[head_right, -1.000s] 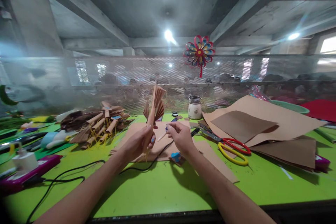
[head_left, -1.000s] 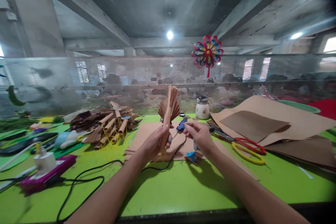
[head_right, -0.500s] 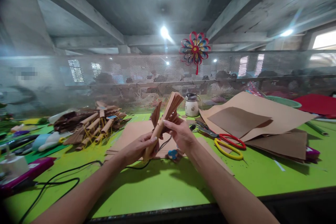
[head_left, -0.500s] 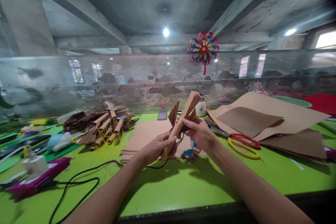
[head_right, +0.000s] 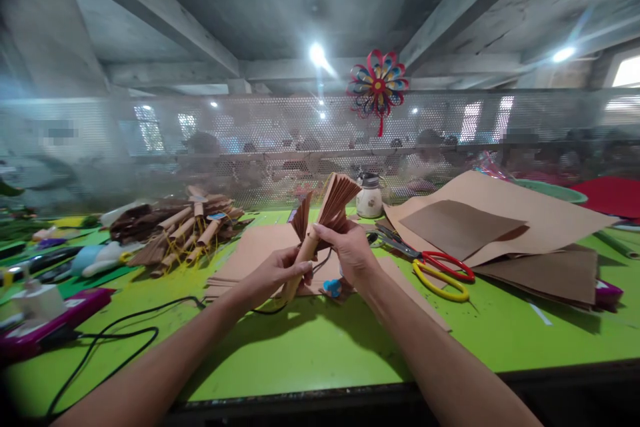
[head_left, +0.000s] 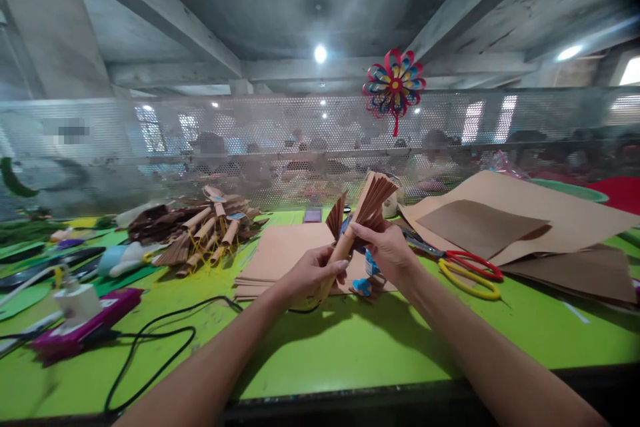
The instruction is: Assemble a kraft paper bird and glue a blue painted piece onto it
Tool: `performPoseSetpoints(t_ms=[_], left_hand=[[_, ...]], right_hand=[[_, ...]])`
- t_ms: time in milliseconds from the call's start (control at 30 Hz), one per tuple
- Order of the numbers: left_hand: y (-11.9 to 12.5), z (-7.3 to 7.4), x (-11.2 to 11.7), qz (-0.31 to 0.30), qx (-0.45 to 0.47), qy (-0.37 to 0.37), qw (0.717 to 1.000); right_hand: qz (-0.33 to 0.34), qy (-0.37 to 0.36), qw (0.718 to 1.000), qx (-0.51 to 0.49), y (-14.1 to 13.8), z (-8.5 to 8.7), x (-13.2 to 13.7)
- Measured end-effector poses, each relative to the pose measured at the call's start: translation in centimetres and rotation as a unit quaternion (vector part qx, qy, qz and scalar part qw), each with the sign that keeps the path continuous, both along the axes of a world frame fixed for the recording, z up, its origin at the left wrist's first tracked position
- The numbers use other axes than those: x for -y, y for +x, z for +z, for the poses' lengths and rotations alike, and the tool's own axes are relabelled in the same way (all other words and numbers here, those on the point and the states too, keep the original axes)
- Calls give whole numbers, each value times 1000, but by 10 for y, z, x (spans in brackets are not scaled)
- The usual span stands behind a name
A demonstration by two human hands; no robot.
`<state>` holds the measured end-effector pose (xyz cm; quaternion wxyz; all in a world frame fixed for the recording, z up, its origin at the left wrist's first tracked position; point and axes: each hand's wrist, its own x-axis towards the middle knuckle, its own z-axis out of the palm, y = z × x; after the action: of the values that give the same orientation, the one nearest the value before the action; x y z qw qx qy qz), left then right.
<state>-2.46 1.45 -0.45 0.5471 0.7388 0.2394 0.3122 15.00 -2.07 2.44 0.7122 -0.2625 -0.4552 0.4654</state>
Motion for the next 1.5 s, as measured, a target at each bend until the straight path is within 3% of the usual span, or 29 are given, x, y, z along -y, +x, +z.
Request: performPoseSetpoints(t_ms=[267,533,733,1033,1333,1500], left_hand=[[5,-9,-3,19,4,17,1000],[3,1,7,-19,5,-21,1000],[4,-2,5,-26,7,-34,999],[-2,-4,-6,22,64,-78,995],[-10,-2,-20,85,112,-128,982],[-16,-2,-28,114,122,-141,976]], right_hand=[[-25,-12,1000,0,0,-5,-7],[-8,-24,1000,-4,2,-4,-8],[-6,-28,1000,9,2,-6,-11],[-69,-17,996,48,5,-4,-9],[-167,-17,964,207,16,-8,-4],[-148,-66,909,385,29,-7,3]])
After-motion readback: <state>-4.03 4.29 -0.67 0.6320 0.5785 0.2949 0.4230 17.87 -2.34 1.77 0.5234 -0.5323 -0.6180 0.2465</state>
